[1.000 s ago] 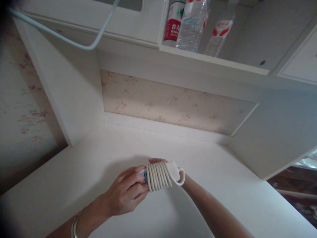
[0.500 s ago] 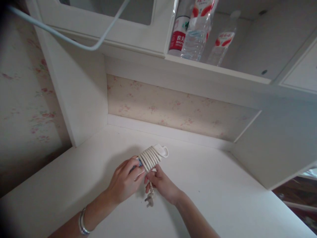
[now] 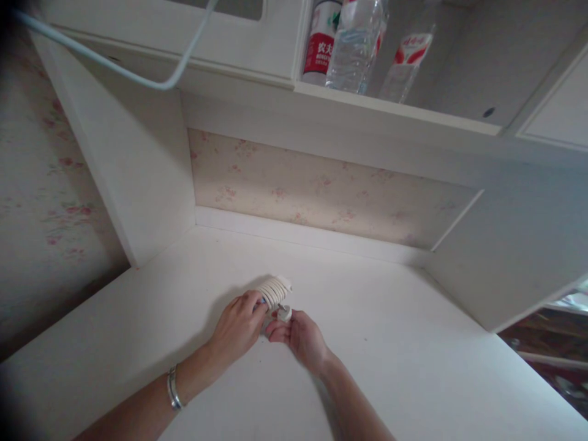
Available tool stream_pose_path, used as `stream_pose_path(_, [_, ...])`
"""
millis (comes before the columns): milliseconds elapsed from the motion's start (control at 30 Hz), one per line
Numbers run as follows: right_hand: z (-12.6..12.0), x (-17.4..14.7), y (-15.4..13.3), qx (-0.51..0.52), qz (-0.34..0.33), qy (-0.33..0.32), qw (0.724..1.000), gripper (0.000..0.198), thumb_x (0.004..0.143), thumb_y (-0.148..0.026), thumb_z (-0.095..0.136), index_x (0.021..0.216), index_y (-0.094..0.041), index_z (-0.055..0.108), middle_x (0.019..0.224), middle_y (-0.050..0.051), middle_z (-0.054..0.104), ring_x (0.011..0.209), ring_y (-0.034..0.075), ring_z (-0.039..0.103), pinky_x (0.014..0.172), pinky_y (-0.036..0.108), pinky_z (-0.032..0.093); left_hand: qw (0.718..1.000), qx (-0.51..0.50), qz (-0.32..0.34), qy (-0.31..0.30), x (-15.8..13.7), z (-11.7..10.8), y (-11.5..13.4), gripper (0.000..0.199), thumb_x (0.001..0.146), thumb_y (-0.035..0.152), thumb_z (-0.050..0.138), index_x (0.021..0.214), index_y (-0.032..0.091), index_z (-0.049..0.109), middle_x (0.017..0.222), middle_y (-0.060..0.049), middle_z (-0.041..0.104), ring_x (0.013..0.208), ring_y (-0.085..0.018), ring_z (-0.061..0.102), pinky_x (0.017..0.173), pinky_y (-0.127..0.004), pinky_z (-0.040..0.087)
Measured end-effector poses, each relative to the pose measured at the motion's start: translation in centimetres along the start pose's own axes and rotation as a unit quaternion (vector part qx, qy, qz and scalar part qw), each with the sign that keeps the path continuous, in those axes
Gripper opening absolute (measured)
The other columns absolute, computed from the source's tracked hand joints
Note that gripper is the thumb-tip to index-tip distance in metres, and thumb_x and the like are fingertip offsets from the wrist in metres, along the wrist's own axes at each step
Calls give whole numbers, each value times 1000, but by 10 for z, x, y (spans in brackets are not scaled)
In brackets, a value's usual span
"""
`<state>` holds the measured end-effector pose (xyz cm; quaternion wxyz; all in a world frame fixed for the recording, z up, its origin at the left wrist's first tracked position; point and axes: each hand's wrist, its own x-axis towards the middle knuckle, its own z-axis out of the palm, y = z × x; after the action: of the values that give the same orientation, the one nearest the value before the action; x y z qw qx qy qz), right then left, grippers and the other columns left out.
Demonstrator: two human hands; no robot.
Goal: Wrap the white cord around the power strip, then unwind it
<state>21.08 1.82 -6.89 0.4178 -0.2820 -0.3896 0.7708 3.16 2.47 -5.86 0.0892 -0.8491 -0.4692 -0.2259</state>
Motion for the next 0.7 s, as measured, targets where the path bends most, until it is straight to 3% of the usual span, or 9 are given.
stream_pose_path(133, [-1,0,1,-15,-25,-14,999,31,85,-35,49,92,-10,64,90,10,63,77,17,57,81,35,40,999,-20,-8,-30,-4,6,5,17,84,10,47,94,19,59,99,-7,52,91,-21,54,80,-37,48])
stream_pose_path(267, [0,4,4,-115,-82,40,989,20,83,-35,58,84,-15,60,77,4,59,67,13,52,69,29,39,997,-72,-15,-20,-9,4,10,27,85,12,45,106,20,58,104,-8,53,97,-21,54,85,-37,48])
stream_pose_path(400, [-5,9,6,-259,-143,111,949,28,85,-45,56,80,-17,55,68,0,54,63,12,47,62,25,36,992,-125,-6,-6,-11,2,12,31,84,13,46,112,20,57,108,-8,56,100,-20,55,89,-36,49])
stream_pose_path(567, [-14,13,5,-348,-162,195,903,38,84,-54,51,95,-17,56,60,-4,49,56,12,44,55,24,36,982,-183,36,-25,-13,4,12,24,83,22,54,105,20,62,109,-5,62,105,-21,57,90,-36,51])
stream_pose_path(700, [-18,14,2,-395,-185,258,862,43,84,-55,48,102,-17,60,72,1,57,62,14,50,55,24,40,977,-198,69,-34,-15,7,15,31,81,19,57,112,20,60,121,-3,60,115,-21,52,98,-35,46])
